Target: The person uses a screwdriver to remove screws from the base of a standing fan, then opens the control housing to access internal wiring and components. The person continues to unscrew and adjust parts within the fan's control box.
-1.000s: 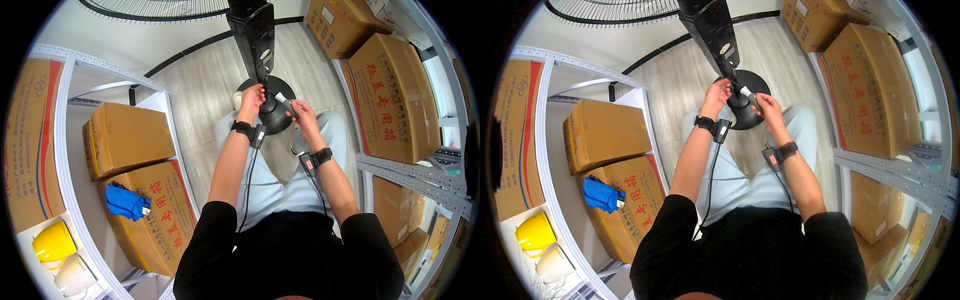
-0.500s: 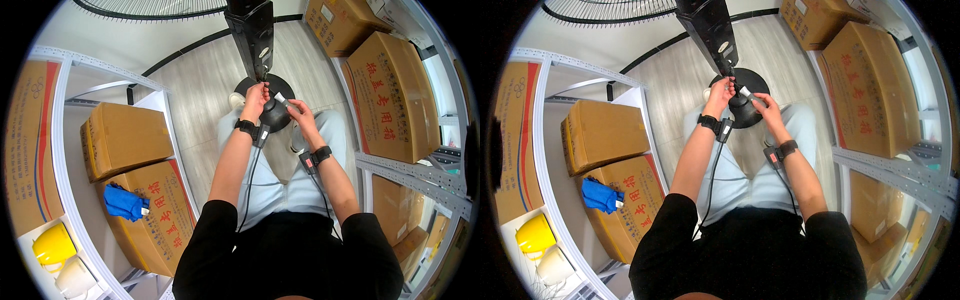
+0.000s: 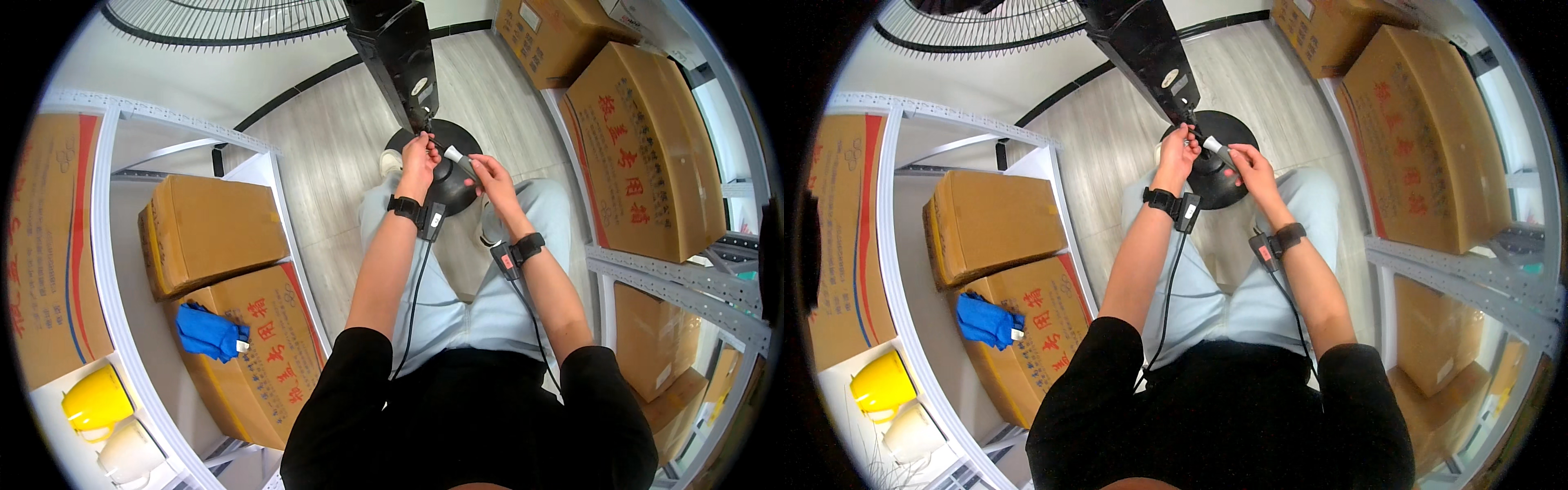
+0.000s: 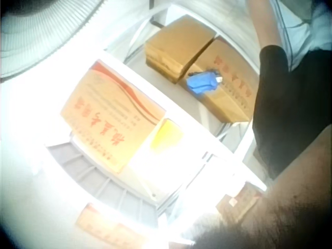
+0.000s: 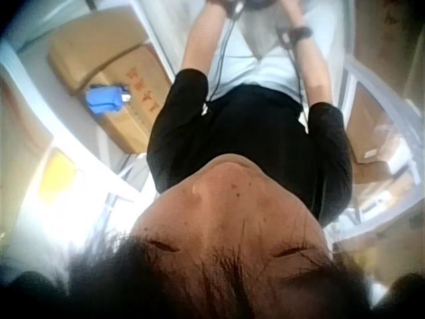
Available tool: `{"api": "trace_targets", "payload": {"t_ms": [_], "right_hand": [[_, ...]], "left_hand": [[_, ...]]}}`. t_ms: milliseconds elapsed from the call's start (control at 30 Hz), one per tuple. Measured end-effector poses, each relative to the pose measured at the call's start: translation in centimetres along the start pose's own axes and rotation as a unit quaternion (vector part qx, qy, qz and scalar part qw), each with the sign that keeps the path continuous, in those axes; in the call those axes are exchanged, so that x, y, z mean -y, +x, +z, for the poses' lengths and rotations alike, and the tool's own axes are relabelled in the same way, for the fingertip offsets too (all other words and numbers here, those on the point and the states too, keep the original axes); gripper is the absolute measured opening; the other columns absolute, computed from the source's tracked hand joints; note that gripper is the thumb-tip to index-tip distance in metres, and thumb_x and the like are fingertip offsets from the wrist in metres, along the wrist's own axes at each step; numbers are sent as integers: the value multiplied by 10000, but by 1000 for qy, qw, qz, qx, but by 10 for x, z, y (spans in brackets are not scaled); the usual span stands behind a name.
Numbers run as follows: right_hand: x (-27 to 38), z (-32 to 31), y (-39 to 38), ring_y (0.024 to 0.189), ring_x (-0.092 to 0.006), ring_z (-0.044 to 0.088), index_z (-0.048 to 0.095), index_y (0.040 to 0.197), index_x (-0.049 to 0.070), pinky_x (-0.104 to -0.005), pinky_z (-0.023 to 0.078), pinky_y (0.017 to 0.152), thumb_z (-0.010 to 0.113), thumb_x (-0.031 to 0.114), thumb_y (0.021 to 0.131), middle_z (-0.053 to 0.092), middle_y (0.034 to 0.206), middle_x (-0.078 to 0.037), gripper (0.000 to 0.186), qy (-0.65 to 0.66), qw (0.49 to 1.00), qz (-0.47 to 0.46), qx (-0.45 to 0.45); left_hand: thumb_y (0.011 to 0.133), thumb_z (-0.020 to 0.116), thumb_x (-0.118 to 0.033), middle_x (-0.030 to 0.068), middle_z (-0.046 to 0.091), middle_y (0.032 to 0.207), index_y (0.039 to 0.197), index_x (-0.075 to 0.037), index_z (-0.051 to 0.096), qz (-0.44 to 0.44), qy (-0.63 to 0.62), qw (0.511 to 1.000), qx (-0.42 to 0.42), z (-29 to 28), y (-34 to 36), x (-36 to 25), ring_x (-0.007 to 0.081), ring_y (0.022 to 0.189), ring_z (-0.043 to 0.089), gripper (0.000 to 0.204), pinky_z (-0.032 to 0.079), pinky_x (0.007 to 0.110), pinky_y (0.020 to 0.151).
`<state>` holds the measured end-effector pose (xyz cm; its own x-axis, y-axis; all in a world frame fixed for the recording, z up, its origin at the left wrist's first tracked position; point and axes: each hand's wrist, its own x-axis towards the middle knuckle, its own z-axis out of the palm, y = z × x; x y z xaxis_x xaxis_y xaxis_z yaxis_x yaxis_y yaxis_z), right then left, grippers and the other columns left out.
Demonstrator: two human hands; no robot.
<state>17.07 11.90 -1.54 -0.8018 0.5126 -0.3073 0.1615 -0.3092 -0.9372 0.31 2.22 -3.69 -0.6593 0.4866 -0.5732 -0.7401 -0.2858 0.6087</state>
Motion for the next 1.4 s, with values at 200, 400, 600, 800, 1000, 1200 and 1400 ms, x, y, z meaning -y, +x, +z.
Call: {"api": "trace_targets", "payload": {"t_ms": [200, 400, 600, 800, 1000, 1200, 1400], "right_hand": [[-2, -1, -1, 714, -99, 655, 584, 1245, 56, -202, 466, 545, 541, 243, 1003, 667, 1002, -44, 309, 116, 990, 59, 51], [-6, 1, 0, 727, -74, 616, 566, 1278, 61, -198, 432, 576, 478, 325, 1030, 652, 989, -16, 372, 14, 1000, 4, 22], [0, -6, -4, 678, -60, 584, 577, 1239, 25, -186, 402, 535, 491, 368, 1021, 651, 948, -28, 416, 133, 974, 152, 105], [-16, -31, 14, 561, -75, 543, 584, 1101, 27, -198, 389, 467, 541, 524, 956, 624, 776, -42, 520, 27, 983, 97, 152], [-13, 1, -4, 549, -74, 547, 578, 1059, 27, -208, 418, 466, 459, 630, 945, 615, 711, -32, 625, -235, 957, -164, -55], [1, -19, -3, 587, -75, 558, 576, 1055, 54, -217, 419, 487, 503, 568, 957, 621, 745, -16, 528, 47, 966, 234, 100], [-21, -9, -5, 716, -79, 571, 555, 1125, 90, -229, 472, 634, 691, 391, 903, 575, 790, 15, 398, -121, 985, -122, -34]], "left_hand": [[992, 560, -221, -2, 475, 716, 945, -31, 587, 27, 7, 999, 23, -6, -1, -1, 105, 585, 455, 198, 393, 258, 526], [981, 587, -232, -6, 470, 686, 928, -17, 608, -18, 30, 999, 36, 0, -7, -3, 98, 582, 448, 223, 380, 248, 513], [974, 603, -248, -15, 466, 683, 918, -1, 611, 9, 57, 997, 46, -6, -6, -3, 81, 573, 433, 253, 365, 230, 503], [975, 603, -264, -26, 455, 677, 921, 1, 621, -5, 70, 997, 41, 1, -10, -5, 74, 572, 422, 271, 357, 230, 500], [975, 603, -294, -30, 448, 665, 904, -4, 628, -11, 92, 995, 37, -2, -8, 0, 72, 560, 411, 299, 350, 231, 493], [961, 624, -298, -37, 449, 640, 867, -17, 636, -20, 90, 996, 21, -5, -3, 0, 69, 538, 402, 297, 345, 232, 479], [947, 649, -272, -42, 464, 636, 847, -13, 643, -30, 135, 990, 10, 3, -10, -4, 62, 534, 410, 277, 343, 218, 468]]}}
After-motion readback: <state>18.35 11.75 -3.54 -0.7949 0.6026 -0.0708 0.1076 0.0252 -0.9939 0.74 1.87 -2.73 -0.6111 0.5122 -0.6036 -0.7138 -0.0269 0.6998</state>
